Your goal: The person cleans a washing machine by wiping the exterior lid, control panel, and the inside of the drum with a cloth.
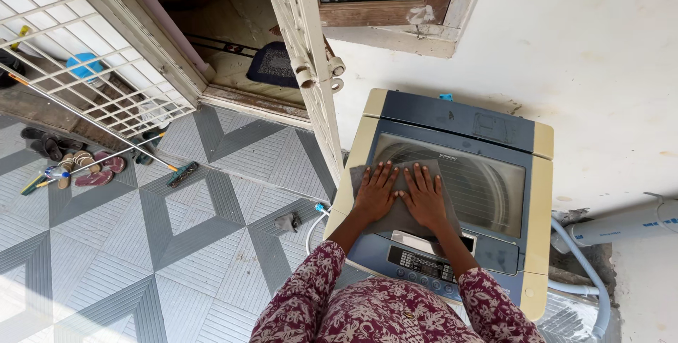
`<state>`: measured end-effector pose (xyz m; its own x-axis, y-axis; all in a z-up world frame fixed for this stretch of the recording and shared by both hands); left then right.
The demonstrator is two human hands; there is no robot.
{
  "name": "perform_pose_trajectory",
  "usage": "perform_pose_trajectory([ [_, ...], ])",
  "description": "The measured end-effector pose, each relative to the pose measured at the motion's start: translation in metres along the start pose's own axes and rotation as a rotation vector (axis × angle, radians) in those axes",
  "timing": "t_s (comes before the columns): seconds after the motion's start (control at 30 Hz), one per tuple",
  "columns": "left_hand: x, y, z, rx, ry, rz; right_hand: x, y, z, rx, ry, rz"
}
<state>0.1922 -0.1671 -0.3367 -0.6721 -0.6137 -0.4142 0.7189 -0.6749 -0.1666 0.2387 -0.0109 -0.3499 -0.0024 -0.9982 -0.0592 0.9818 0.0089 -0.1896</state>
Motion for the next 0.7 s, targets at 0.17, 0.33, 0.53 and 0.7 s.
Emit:
perform_pose_trajectory([
  [0.17,0.027,-0.028,0.009,0.052,-0.058,-0.046,0.013,-0.022,0.0,-0.004,0.058,-0.112],
  [0.33,0.023,0.02,0.02,0.099,0.018,-0.134,0.046,0.004,0.018,-0.017,0.025,-0.148],
  [0.53,0.02,0.142,0.059,0.198,0.196,-0.186,0.137,0.089,0.069,-0.015,0.034,-0.157],
  [0.7,0.027,0.179,0.07,0.222,0.189,-0.293,0.19,0.127,0.087,-0.153,0.01,-0.157],
])
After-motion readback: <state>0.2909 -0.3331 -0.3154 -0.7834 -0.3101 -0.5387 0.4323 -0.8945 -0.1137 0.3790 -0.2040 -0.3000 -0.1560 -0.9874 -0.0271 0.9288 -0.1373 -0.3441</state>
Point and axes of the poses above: each hand's wrist, its own y-axis away from the middle knuckle, its own z-axis out of the back of the hand, x = y × z, the point moved 5 cm from there along -y, towards the middle knuckle, and after that the axes turned 13 degrees about y, right-handed, at the moved point
